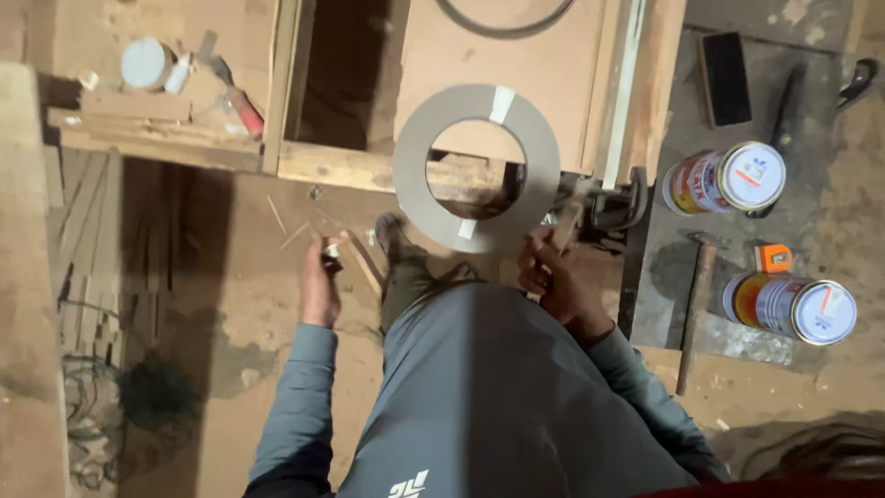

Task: The person holds a large coiled band on the workbench and presses small pieces of white tape onto the coil to secure it. They rotate and reposition the coil, peel more tape pieces, and later cut a length of the band from the coil using scissors.

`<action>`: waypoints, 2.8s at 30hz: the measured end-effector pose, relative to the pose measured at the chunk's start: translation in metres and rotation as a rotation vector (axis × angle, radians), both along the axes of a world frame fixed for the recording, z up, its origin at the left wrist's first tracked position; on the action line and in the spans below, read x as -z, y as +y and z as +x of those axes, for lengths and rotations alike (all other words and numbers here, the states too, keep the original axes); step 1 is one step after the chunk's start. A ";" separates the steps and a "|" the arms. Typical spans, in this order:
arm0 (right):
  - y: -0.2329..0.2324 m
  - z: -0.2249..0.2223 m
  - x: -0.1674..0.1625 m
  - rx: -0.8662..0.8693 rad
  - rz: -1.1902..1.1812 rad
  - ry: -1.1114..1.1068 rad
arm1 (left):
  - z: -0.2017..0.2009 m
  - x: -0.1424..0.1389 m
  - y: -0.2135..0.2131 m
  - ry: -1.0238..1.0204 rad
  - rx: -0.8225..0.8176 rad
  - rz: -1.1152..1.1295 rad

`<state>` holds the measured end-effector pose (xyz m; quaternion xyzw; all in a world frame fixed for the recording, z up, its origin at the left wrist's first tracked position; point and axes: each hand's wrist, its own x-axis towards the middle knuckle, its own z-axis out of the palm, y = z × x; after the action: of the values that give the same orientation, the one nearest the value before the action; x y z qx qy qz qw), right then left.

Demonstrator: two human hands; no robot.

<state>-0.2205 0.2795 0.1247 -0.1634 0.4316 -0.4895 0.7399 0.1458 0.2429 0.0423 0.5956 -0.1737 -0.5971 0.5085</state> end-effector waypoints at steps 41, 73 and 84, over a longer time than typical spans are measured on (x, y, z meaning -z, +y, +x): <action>0.014 0.002 0.025 0.175 0.008 0.500 | 0.070 0.034 -0.029 -2.114 0.626 -0.146; -0.015 0.151 0.098 1.119 0.293 0.234 | -0.145 0.031 -0.163 -0.645 1.775 -1.655; -0.010 0.146 0.120 1.191 0.186 0.176 | -0.187 0.002 -0.305 -1.108 1.423 -1.165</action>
<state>-0.0745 0.2694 0.0050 0.1314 0.5494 -0.7641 0.3116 -0.0408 -0.0618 0.0405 0.2112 -0.9452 -0.2279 0.1000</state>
